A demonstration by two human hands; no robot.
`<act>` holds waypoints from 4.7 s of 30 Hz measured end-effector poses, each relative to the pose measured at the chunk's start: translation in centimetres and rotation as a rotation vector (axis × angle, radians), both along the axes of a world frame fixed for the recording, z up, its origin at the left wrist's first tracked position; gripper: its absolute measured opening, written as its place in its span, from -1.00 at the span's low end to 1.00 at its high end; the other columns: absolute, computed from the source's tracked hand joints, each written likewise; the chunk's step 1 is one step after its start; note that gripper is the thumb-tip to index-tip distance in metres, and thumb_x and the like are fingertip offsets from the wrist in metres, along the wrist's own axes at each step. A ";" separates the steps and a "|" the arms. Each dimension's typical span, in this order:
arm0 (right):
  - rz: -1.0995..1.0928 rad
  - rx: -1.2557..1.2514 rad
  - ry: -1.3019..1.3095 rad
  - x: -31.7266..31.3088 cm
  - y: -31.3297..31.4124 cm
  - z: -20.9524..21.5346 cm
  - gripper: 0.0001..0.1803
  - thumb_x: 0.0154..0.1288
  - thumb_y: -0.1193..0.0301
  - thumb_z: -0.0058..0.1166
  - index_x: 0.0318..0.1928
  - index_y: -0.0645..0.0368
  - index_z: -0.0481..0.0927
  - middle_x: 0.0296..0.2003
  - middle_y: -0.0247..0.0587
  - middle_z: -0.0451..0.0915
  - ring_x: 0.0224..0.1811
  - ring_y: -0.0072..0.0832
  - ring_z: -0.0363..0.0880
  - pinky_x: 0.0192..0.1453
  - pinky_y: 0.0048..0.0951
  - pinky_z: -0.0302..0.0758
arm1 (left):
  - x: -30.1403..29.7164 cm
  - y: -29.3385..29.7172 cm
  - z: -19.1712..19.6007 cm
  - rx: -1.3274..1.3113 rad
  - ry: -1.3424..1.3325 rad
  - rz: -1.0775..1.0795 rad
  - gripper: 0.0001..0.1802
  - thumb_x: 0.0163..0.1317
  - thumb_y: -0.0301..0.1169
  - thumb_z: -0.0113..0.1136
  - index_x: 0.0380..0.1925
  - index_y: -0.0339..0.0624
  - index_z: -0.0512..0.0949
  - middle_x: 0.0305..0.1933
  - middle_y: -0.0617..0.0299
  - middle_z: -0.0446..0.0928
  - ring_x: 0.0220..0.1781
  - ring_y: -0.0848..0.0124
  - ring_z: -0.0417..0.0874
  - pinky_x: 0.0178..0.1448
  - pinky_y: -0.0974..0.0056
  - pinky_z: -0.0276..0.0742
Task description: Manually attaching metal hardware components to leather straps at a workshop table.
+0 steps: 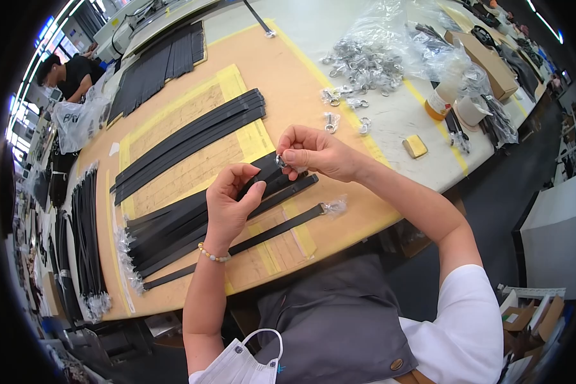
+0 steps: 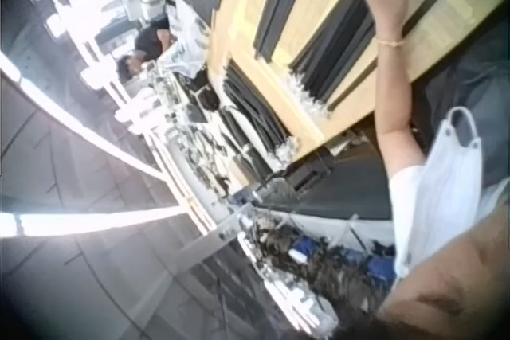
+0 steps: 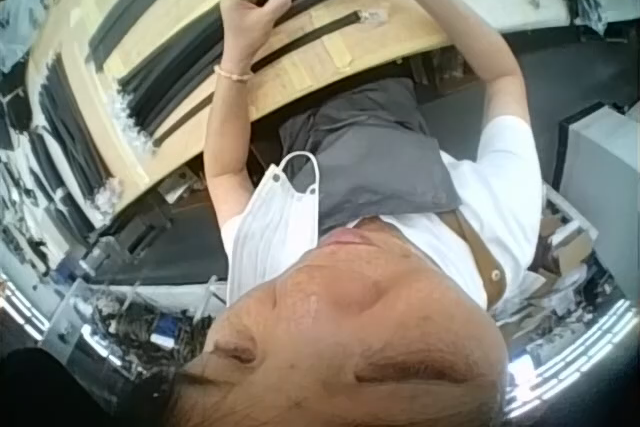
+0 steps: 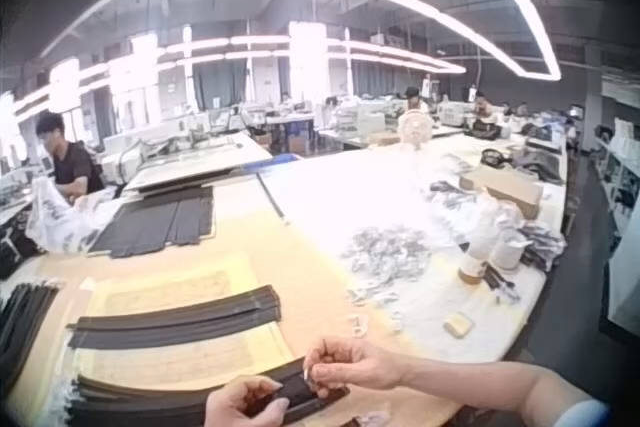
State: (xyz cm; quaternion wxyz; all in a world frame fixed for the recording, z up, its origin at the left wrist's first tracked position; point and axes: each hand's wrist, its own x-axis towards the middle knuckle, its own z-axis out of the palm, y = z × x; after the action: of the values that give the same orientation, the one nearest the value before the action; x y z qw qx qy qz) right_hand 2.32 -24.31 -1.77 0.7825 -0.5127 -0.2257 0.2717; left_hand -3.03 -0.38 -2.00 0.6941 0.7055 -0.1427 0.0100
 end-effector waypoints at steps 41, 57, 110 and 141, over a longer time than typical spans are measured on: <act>0.270 0.177 0.233 -0.7 0.6 -2.9 -0.73 0.41 0.39 0.29 0.01 0.22 0.56 -0.16 -0.22 0.69 -0.11 -0.47 0.72 0.04 -0.41 0.66 | -1.3 -0.9 1.4 0.264 -0.221 -0.008 -0.78 0.01 -0.65 0.45 -0.30 -0.28 0.66 -0.45 0.35 0.61 -0.45 0.69 0.55 -0.39 0.51 0.46; 0.054 -0.526 0.019 -2.2 1.1 -0.6 -0.87 0.29 0.44 0.27 -0.29 0.24 0.62 -0.44 -0.51 0.57 -0.40 -0.84 0.43 -0.33 -0.66 0.35 | -1.4 -2.0 0.4 0.510 -0.203 0.015 -0.68 -0.01 -0.51 0.49 -0.25 -0.24 0.58 -0.41 0.21 0.63 -0.40 0.49 0.68 -0.32 0.39 0.62; 0.073 -0.443 -0.063 -2.9 1.5 -1.7 -0.82 0.34 0.35 0.17 -0.33 0.18 0.53 -0.46 -0.53 0.49 -0.45 -0.75 0.34 -0.41 -0.54 0.30 | -1.2 -1.3 0.2 0.544 -0.294 -0.045 -0.74 -0.06 -0.55 0.48 -0.34 -0.23 0.60 -0.41 0.22 0.63 -0.45 0.46 0.63 -0.43 0.40 0.52; 0.330 -0.347 -0.079 -1.6 0.0 0.0 -0.69 0.53 0.20 0.16 -0.28 0.19 0.54 -0.49 -0.51 0.46 -0.42 -0.78 0.33 -0.37 -0.59 0.31 | -1.2 1.0 2.4 0.097 0.156 -0.233 -0.61 0.11 -0.69 0.26 0.00 -0.42 0.50 -0.26 0.24 0.62 -0.19 0.63 0.62 -0.04 0.48 0.58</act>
State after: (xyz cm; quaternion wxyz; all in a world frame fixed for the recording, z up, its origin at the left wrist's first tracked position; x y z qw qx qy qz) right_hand 0.74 -24.29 -1.77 0.6183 -0.6060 -0.2866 0.4103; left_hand -4.26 0.58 0.36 0.6648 0.7154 -0.1695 -0.1323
